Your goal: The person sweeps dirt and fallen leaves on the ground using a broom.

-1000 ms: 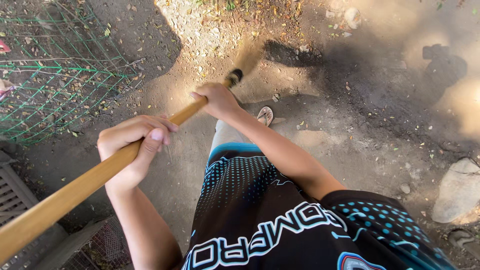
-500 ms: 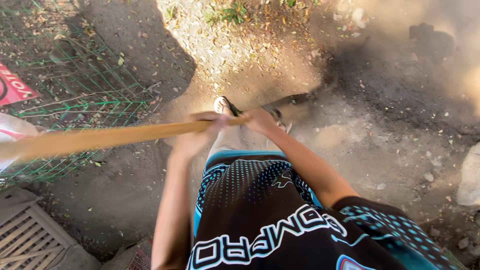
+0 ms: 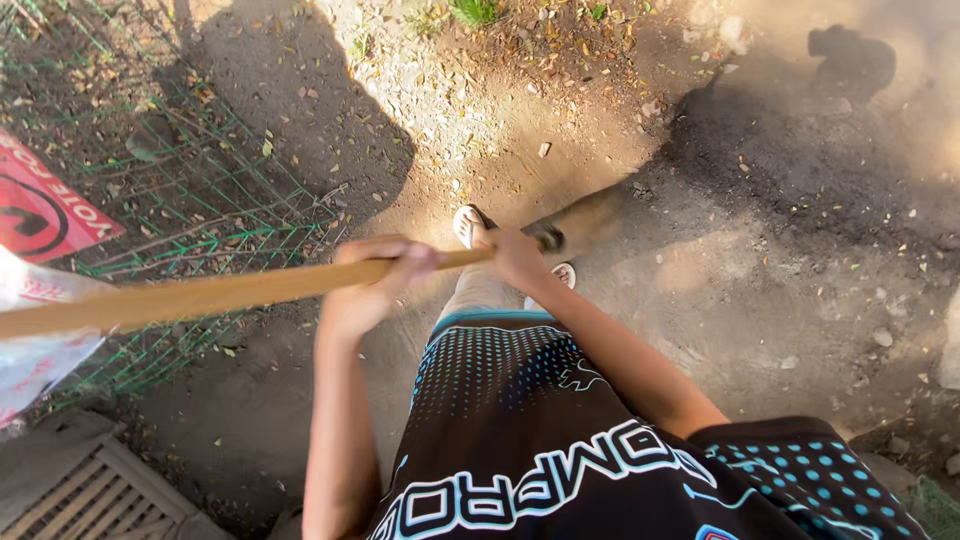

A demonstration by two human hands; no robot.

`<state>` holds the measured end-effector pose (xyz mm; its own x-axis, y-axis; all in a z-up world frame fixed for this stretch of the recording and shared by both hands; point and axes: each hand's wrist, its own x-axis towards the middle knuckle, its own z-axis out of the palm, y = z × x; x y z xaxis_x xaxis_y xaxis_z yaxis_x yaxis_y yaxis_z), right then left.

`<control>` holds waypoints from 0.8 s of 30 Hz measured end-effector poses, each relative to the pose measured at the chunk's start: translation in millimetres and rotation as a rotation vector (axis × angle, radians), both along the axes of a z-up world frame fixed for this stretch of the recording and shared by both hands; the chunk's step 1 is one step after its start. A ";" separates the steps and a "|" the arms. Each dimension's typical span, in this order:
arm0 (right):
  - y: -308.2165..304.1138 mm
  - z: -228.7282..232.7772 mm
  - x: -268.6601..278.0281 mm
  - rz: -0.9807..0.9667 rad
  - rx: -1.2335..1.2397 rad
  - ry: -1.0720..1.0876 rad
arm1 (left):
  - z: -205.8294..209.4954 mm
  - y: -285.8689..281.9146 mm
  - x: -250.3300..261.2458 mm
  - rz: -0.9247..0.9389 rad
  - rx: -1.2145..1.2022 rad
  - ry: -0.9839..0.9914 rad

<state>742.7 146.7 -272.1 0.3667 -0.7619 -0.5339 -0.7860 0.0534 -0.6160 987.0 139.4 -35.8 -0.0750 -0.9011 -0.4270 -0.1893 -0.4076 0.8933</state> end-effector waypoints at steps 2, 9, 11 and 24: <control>31.6 -30.6 -39.4 -0.064 0.017 0.050 | -36.3 -8.1 -20.0 -0.114 -0.038 0.111; 3.5 -88.1 80.0 0.111 -0.089 -0.049 | 21.6 27.7 45.6 0.111 0.013 -0.097; -12.2 -47.1 140.3 0.045 -0.313 -0.411 | 64.5 50.6 65.0 0.192 -0.119 -0.202; 126.7 14.1 34.8 0.049 -0.642 -0.269 | 16.4 149.5 39.2 -0.106 -0.006 -0.060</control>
